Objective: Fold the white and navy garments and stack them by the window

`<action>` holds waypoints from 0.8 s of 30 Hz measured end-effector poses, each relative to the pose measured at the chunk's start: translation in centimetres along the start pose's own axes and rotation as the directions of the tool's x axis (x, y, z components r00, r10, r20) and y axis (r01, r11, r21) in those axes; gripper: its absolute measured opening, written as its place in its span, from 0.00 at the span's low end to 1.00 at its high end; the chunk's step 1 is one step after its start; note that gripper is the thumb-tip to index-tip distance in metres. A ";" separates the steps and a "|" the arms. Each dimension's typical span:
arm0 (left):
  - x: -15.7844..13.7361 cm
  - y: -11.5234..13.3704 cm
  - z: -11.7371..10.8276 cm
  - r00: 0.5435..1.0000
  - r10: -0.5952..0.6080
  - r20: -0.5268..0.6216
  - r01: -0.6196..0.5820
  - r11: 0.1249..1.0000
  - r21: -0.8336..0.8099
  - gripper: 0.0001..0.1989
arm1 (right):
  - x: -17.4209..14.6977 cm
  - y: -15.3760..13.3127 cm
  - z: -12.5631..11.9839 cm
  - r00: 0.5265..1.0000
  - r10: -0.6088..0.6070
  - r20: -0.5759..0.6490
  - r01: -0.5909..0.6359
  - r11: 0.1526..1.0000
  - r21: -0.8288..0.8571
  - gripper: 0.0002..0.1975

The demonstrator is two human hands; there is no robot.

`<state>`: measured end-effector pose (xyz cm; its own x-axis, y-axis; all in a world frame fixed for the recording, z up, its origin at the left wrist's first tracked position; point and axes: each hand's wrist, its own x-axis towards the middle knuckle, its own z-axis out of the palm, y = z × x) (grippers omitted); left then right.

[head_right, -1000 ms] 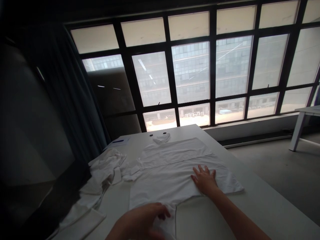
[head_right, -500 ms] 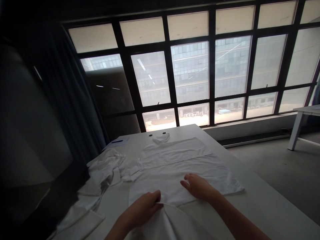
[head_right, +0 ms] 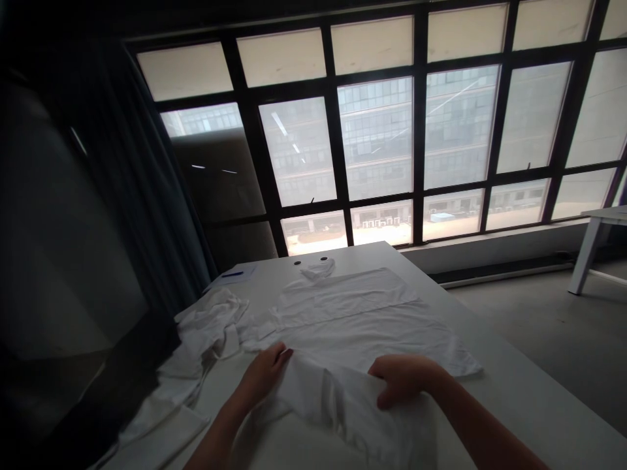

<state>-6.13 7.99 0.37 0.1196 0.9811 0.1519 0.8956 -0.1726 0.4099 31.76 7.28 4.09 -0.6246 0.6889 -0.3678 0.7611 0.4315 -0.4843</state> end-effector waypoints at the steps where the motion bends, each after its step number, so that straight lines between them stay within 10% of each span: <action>1: 0.2 -0.5 0.5 1.000 0.001 -0.017 -0.001 1.000 -0.019 0.21 | -0.6 0.8 -0.7 0.998 0.010 -0.064 -0.007 0.999 0.036 0.23; 9: 0.1 -2.0 3.5 0.993 0.079 -0.087 -0.085 0.994 -0.070 0.27 | -0.8 7.8 -3.3 0.830 0.315 -0.460 0.013 0.814 0.580 0.30; 13: -0.2 -2.5 4.0 0.991 0.124 -0.039 -0.125 0.992 -0.023 0.25 | 3.3 10.5 -0.2 0.579 0.402 -0.710 -0.262 0.916 0.305 0.22; 15: -0.4 -2.7 4.2 0.990 0.137 0.018 -0.137 0.990 0.035 0.26 | 4.7 11.7 1.6 0.533 0.363 -0.764 -0.457 0.884 0.101 0.20; 24: -2.3 -1.0 4.1 0.983 0.101 0.154 -0.136 0.963 0.233 0.33 | 4.1 13.6 3.3 0.620 0.290 -0.729 -0.534 0.837 -0.121 0.21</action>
<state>-5.51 6.23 -4.07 0.2743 0.9602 0.0524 0.9461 -0.2792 0.1643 38.92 14.06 -6.61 -0.0390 0.9768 0.2104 0.9915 0.0640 -0.1134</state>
